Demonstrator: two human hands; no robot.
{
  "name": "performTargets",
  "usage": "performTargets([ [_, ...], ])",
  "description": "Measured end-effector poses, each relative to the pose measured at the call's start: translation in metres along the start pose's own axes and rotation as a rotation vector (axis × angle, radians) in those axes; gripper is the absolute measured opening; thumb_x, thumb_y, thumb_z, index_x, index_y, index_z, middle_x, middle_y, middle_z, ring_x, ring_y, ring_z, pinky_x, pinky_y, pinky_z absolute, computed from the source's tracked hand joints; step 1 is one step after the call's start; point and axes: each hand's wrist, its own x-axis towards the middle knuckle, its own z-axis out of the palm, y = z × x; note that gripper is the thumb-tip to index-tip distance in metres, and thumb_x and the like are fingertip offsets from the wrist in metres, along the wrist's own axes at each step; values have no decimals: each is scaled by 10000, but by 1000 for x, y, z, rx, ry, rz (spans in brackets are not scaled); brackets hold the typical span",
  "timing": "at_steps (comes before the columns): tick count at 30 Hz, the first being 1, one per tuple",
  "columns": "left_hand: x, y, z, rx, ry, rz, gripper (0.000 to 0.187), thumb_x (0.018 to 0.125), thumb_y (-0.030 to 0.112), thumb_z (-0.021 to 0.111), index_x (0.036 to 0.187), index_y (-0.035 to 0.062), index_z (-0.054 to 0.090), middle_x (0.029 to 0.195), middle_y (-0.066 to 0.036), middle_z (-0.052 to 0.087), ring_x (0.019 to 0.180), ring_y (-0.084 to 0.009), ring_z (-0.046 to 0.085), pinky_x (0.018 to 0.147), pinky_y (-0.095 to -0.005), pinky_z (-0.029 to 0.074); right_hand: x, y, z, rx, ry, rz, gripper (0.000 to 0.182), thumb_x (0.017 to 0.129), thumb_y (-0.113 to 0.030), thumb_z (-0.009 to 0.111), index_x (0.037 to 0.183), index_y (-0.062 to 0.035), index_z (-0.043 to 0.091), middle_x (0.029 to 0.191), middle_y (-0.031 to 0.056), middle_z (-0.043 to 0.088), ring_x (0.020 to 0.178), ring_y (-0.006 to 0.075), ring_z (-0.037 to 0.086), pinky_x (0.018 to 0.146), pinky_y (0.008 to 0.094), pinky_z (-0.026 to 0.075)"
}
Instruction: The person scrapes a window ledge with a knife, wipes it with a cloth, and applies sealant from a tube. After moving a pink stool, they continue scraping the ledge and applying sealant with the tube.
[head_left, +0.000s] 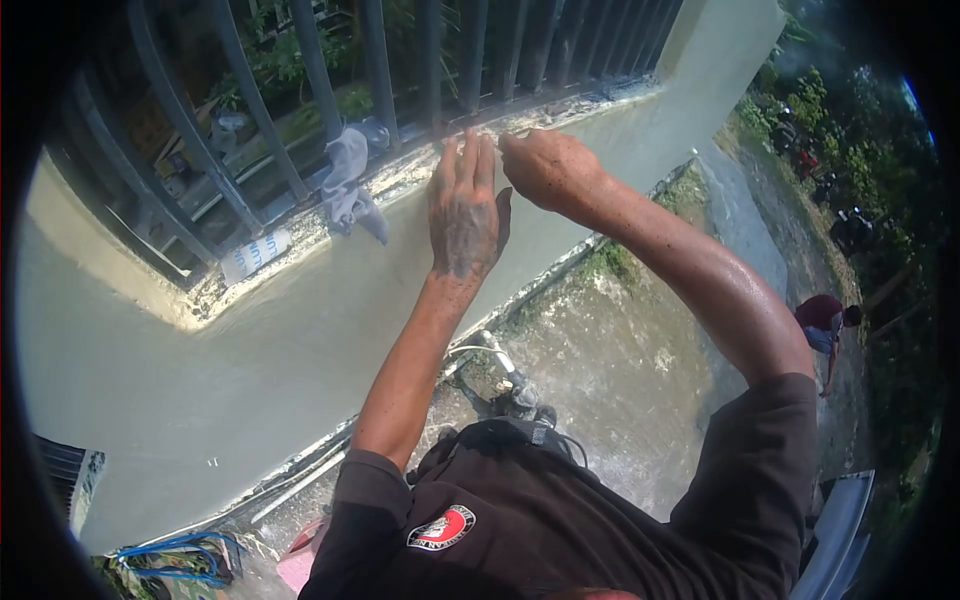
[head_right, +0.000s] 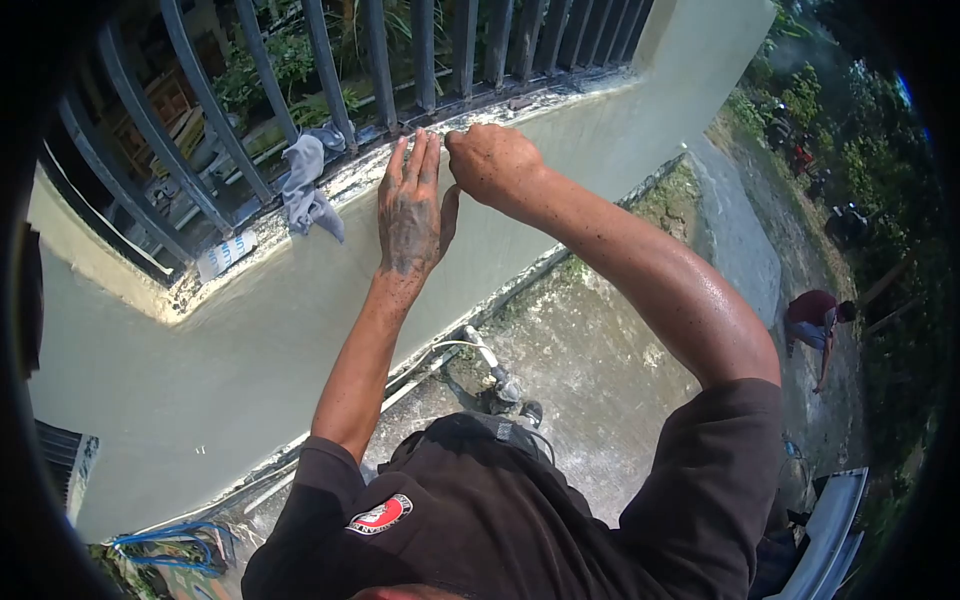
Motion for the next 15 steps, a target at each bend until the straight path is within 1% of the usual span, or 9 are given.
performTargets([
  [4, 11, -5, 6, 31, -9, 17, 689, 857, 179, 716, 1458, 6, 428, 1506, -176, 438, 1420, -362, 350, 1156, -443, 333, 8, 4, -3, 39, 3, 26, 195, 915, -105, 520, 1041, 10, 613, 864, 224, 695, 855, 388, 706, 716, 487, 573],
  [6, 25, -18, 18, 54, -27, 24, 686, 859, 183, 714, 1457, 2, 430, 1505, -174, 441, 1419, -364, 350, 1157, -441, 334, 18, 1, 0, -21, 35, 63, 204, 897, -143, 597, 1034, -12, 675, 984, 192, 718, 924, 343, 720, 775, 443, 591],
  [8, 31, -19, 19, 63, -41, 15, 682, 862, 187, 711, 1455, -1, 432, 1504, -172, 443, 1419, -367, 351, 1158, -439, 334, 33, 2, 4, -11, 32, 51, 207, 896, -144, 602, 1037, -13, 676, 985, 194, 717, 929, 340, 720, 780, 440, 591],
  [10, 31, -15, 13, 54, -13, 55, 686, 816, 172, 733, 1406, -51, 462, 1468, -181, 464, 1402, -392, 356, 1143, -459, 355, 35, 6, 0, -7, 20, 36, 209, 894, -146, 606, 1041, -14, 676, 986, 196, 717, 935, 336, 719, 785, 437, 591],
  [12, 20, -6, 6, 41, 6, 53, 688, 811, 168, 735, 1411, -36, 467, 1479, -166, 456, 1408, -391, 345, 1146, -458, 350, 20, 4, -12, 6, -99, 56, 208, 901, -157, 611, 1035, -14, 680, 967, 194, 721, 922, 333, 723, 773, 436, 597],
  [13, 13, 0, -1, 26, 9, 40, 691, 809, 164, 738, 1415, -30, 468, 1485, -159, 450, 1411, -388, 342, 1145, -458, 351, 16, 3, -10, -6, -109, 54, 208, 901, -157, 611, 1035, -14, 680, 967, 194, 721, 922, 333, 723, 773, 436, 597],
  [14, 7, 3, -3, 13, 7, 33, 694, 806, 160, 741, 1418, -23, 469, 1492, -152, 444, 1413, -385, 338, 1143, -458, 353, 11, 2, -6, 3, -58, 47, 202, 910, -139, 567, 1040, -15, 660, 898, 199, 712, 873, 353, 718, 747, 458, 586],
  [15, 5, 3, 2, 18, 27, 9, 711, 796, 154, 752, 1431, 5, 469, 1485, -136, 451, 1402, -380, 353, 1135, -448, 366, 9, 2, -3, 20, -7, 43, 201, 920, -121, 523, 1044, -17, 640, 828, 203, 703, 824, 372, 712, 721, 481, 575],
])
